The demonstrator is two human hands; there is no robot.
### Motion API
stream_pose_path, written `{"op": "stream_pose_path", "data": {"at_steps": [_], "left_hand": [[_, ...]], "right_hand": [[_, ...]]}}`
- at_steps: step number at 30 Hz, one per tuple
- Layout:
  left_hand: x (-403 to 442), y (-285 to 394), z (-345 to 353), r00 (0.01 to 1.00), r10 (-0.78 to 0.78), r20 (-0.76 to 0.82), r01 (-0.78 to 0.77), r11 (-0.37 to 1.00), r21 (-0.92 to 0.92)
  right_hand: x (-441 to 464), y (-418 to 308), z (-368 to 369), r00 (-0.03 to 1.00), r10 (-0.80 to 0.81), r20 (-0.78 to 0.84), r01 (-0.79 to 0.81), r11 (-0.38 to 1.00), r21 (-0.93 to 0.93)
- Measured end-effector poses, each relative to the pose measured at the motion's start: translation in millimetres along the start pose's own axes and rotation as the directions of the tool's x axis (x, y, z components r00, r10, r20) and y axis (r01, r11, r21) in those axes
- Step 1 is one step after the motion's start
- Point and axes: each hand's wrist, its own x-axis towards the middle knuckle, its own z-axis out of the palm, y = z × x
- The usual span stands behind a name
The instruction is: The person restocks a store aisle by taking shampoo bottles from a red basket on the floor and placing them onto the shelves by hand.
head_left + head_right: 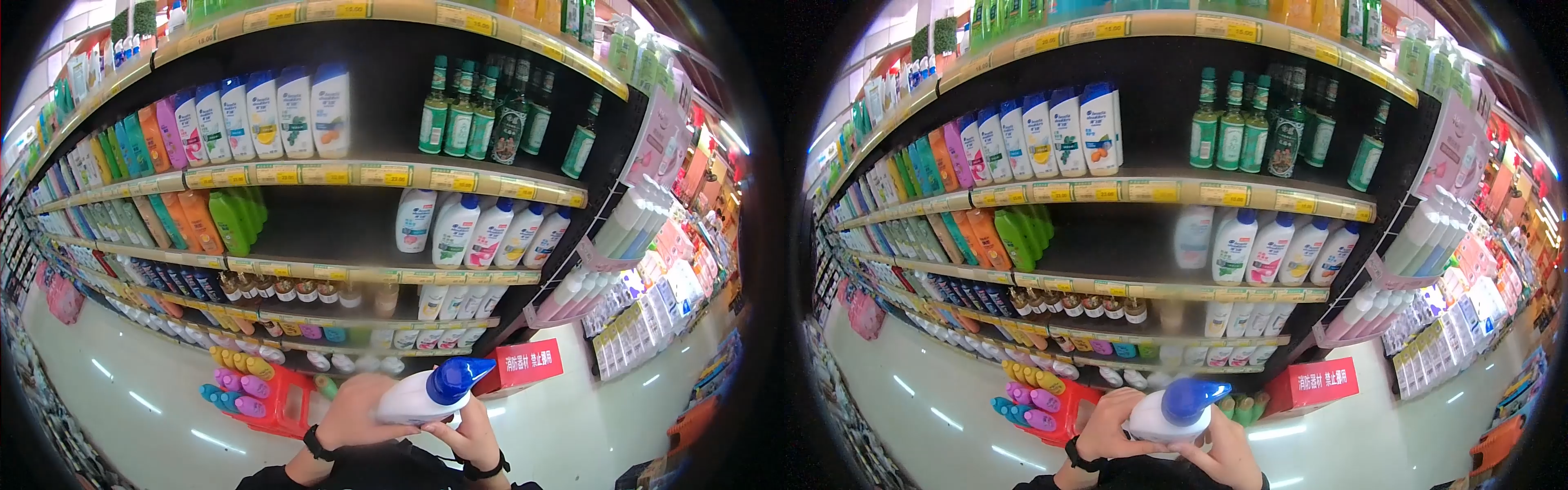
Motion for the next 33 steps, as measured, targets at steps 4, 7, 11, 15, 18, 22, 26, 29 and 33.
{"op": "stream_pose_path", "data": {"at_steps": [4,7,11,15,18,22,26,29,33], "left_hand": [[13,2,26,1.0,0.012,-0.007,-0.012,1.0,0.026],[23,5,44,0.998,-0.055,0.013,0.055,0.998,0.04],[31,1,68,0.997,-0.079,0.022,0.078,0.996,0.044],[40,0,82,0.994,-0.099,0.039,0.098,0.995,0.025],[45,-5,89,0.995,-0.092,0.027,0.092,0.995,0.027],[55,-5,91,0.998,-0.067,0.009,0.067,0.997,0.027],[61,-15,88,0.993,-0.119,0.004,0.119,0.993,0.004],[69,-33,81,0.991,-0.132,-0.001,0.132,0.991,0.005],[94,-47,60,0.985,-0.174,-0.01,0.174,0.982,0.067]], "right_hand": [[-3,9,-27,1.0,-0.026,-0.005,0.026,0.999,-0.02],[-8,16,-39,0.99,-0.015,-0.138,0.017,1.0,0.017],[-11,24,-60,0.99,0.041,-0.137,-0.031,0.997,0.076],[-10,33,-77,0.993,0.042,-0.114,-0.042,0.999,0.009],[-6,37,-85,0.993,0.024,-0.114,-0.026,1.0,-0.01],[4,33,-89,0.992,0.024,-0.126,-0.028,0.999,-0.035],[17,32,-87,0.993,0.04,-0.113,-0.048,0.996,-0.069],[34,35,-80,0.991,-0.003,-0.132,-0.005,0.998,-0.057],[71,58,-78,0.991,-0.104,-0.081,0.078,0.958,-0.276]]}}
